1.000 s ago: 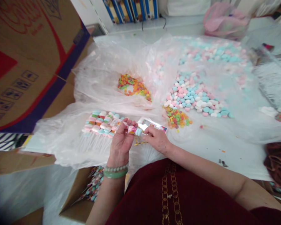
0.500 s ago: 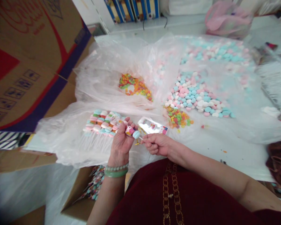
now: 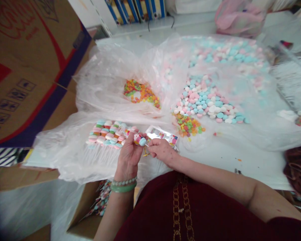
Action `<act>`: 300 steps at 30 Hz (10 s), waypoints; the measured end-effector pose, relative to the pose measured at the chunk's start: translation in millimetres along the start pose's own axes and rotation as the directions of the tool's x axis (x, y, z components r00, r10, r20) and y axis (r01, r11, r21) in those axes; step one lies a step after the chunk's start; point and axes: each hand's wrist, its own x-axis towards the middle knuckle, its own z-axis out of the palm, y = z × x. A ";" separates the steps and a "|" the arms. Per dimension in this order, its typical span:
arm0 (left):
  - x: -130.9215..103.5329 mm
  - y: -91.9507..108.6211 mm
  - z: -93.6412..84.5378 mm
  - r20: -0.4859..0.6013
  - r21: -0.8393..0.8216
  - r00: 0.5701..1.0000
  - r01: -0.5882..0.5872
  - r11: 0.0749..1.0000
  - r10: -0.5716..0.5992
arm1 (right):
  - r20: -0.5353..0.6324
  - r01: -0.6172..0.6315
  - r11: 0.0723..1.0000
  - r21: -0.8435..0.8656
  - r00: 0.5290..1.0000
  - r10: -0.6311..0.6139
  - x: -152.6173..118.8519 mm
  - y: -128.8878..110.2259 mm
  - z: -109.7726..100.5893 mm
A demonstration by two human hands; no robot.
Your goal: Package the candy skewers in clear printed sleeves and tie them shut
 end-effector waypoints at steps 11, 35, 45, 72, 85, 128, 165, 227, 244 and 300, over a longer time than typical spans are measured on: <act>-6.1 -7.9 7.3 -0.010 0.053 0.991 -0.131 0.990 0.132 | 0.230 0.318 0.144 -0.937 0.873 -0.430 -9.0 8.3 -6.2; -1.5 -6.5 -4.2 0.022 -0.248 1.000 -0.005 0.969 0.011 | 0.090 0.259 0.445 -0.857 0.926 -0.367 -6.5 7.2 -7.9; -2.0 6.4 -17.7 0.091 -0.143 0.995 -0.018 0.990 0.031 | 0.081 0.312 0.552 -0.774 0.912 -0.401 -5.3 5.9 -19.6; -1.5 -12.0 -3.0 0.055 -0.201 0.993 -0.093 0.975 0.106 | 0.618 -0.570 0.695 0.439 0.753 0.227 4.7 10.9 -24.8; -1.3 -13.0 -0.7 0.007 -0.106 0.997 -0.074 0.992 0.075 | 0.004 0.296 0.831 -0.472 0.943 -0.334 -4.3 3.4 -18.9; 3.8 -2.9 -0.9 -0.026 -0.212 0.999 -0.031 0.977 0.026 | 0.250 0.413 0.379 -0.828 0.878 -0.409 -12.5 11.6 -12.1; -4.1 -27.4 5.6 0.152 0.024 0.987 -0.061 0.998 0.057 | 0.061 -0.180 0.921 0.345 0.984 0.169 2.1 -4.9 -9.2; 6.9 6.7 -8.2 -0.170 0.127 0.976 0.159 0.979 -0.137 | 0.081 0.023 0.973 -0.229 0.997 -0.005 0.6 -3.0 -27.7; -5.0 -11.4 -3.8 -0.053 0.246 0.999 0.017 0.969 -0.004 | -0.054 0.221 0.896 -0.385 0.964 -0.261 -4.5 0.9 -23.6; 4.8 -1.6 -10.0 0.038 0.019 0.999 -0.007 1.000 0.006 | 0.246 -0.164 0.976 0.145 0.961 0.125 -2.2 -3.6 -29.0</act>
